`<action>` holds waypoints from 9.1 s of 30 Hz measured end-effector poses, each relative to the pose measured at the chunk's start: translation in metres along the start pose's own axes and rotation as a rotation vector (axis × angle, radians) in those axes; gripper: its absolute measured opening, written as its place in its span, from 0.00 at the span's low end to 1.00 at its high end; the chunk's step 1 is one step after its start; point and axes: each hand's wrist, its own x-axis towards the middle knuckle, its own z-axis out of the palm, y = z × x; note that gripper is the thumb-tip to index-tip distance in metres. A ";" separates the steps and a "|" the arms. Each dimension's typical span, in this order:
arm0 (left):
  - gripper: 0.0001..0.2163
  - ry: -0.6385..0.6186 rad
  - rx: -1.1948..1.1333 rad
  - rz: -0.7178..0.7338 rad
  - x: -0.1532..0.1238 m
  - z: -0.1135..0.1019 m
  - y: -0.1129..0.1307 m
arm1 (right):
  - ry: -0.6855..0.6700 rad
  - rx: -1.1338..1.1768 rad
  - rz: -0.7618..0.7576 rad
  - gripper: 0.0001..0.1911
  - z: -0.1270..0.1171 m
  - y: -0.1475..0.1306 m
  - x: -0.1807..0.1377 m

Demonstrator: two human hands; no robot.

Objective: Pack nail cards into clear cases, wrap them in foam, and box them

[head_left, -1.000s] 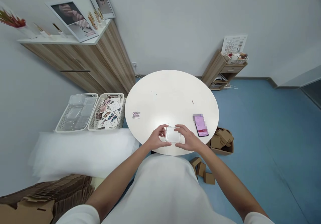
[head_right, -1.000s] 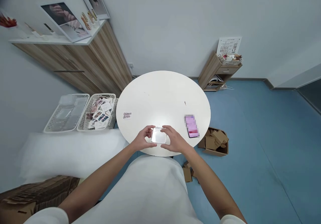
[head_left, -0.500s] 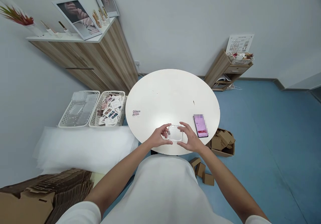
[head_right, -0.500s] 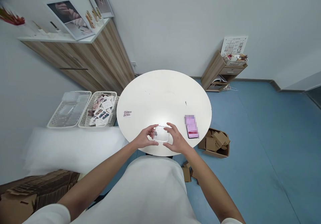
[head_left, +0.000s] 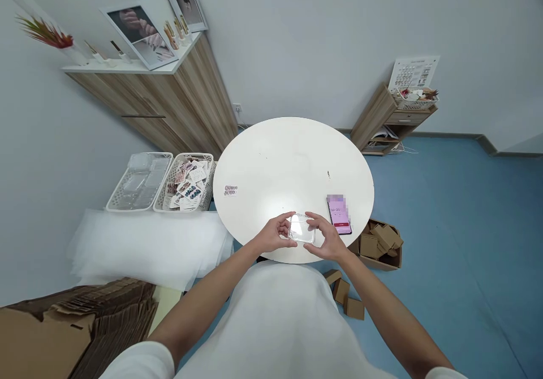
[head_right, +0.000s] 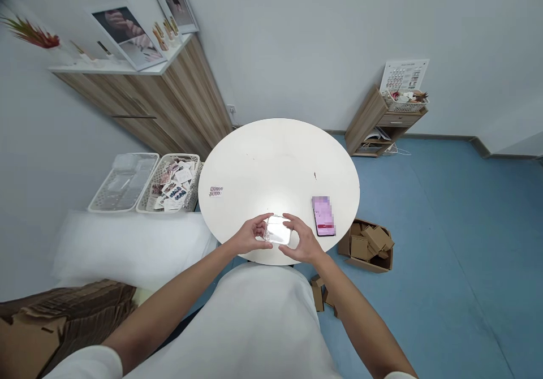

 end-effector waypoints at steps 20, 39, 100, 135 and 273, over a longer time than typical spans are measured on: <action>0.37 0.054 -0.233 -0.070 0.001 0.010 0.005 | 0.017 0.083 0.008 0.24 -0.007 0.004 0.013; 0.19 0.210 -0.143 -0.264 0.012 -0.007 0.001 | 0.144 0.161 0.216 0.18 -0.012 0.005 0.029; 0.12 0.458 0.406 -0.385 0.061 0.009 -0.104 | -0.101 -0.087 0.610 0.24 0.043 0.131 0.029; 0.18 0.409 0.249 -0.407 0.017 -0.041 -0.096 | 0.237 -0.086 0.662 0.33 0.050 0.102 0.028; 0.28 0.074 1.162 -0.173 0.076 -0.032 -0.097 | -0.215 -0.568 0.466 0.34 0.039 0.134 0.043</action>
